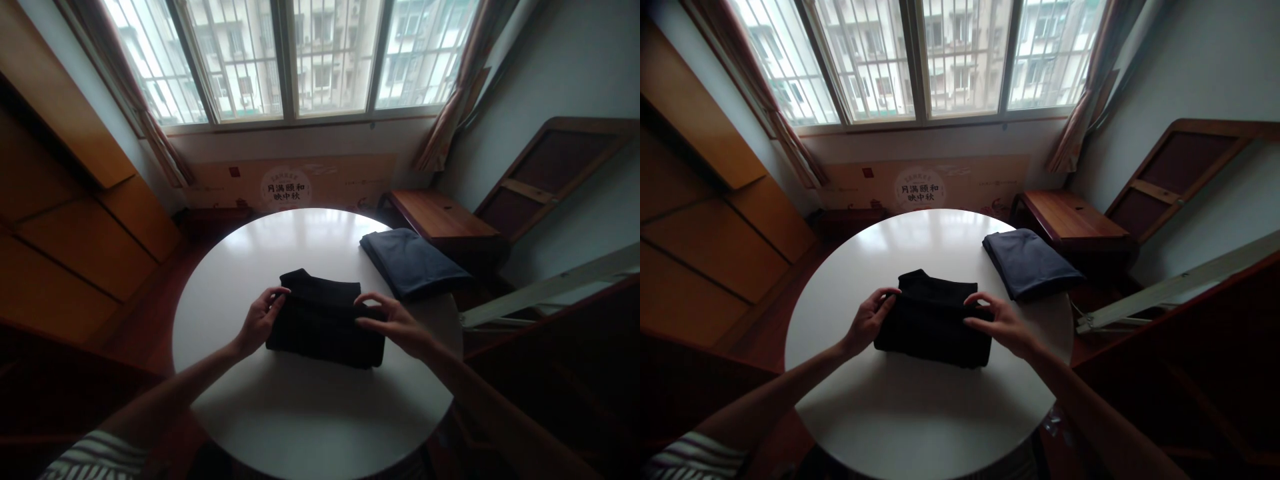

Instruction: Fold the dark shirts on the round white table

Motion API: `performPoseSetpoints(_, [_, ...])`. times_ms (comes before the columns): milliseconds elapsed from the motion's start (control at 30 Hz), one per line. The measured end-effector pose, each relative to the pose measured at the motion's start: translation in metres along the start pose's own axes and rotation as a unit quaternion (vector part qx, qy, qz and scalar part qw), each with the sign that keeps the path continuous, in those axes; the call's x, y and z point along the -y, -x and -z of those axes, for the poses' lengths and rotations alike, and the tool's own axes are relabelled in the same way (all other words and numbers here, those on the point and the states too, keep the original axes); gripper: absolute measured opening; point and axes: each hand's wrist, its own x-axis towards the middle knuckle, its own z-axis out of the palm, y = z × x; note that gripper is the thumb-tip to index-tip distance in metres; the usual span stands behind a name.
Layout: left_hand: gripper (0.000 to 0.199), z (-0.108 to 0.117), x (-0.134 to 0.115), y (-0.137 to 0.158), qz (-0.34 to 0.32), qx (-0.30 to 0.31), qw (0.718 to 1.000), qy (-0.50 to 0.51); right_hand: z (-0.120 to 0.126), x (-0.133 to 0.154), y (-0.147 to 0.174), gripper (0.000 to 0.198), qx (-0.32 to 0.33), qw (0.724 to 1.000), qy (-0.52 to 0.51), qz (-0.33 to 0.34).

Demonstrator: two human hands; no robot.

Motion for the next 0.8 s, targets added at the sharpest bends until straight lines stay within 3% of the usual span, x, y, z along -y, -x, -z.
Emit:
performPoseSetpoints(100, [0.042,-0.002,0.001,-0.018,-0.007,-0.038,0.998,0.042,0.004,0.001,-0.018,0.053,-0.053,0.987,-0.148,-0.025])
performPoseSetpoints(200, [0.048,-0.004,0.004,-0.041,0.003,-0.059,0.996,0.070,0.003,-0.005,-0.032,0.057,-0.021,0.980,-0.192,-0.056])
performPoseSetpoints(267, [0.053,-0.006,0.009,-0.056,0.022,-0.058,0.995,0.079,0.002,-0.013,-0.041,0.052,-0.024,0.983,-0.177,-0.052])
performPoseSetpoints(433, [0.065,-0.003,0.023,-0.079,0.109,-0.040,0.991,0.067,0.002,-0.035,-0.062,0.041,-0.110,0.991,-0.062,0.033])
performPoseSetpoints(533, [0.071,0.002,0.023,-0.078,0.139,-0.013,0.989,0.041,0.002,-0.042,-0.072,0.042,-0.127,0.990,-0.050,0.026])
performPoseSetpoints(667, [0.077,0.009,0.022,-0.071,0.143,0.002,0.990,0.015,0.004,-0.049,-0.080,0.046,-0.135,0.990,-0.040,0.008])
performPoseSetpoints(800, [0.070,0.017,0.024,-0.071,0.121,0.003,0.991,-0.055,0.011,-0.052,-0.081,0.043,-0.144,0.988,0.044,0.030])
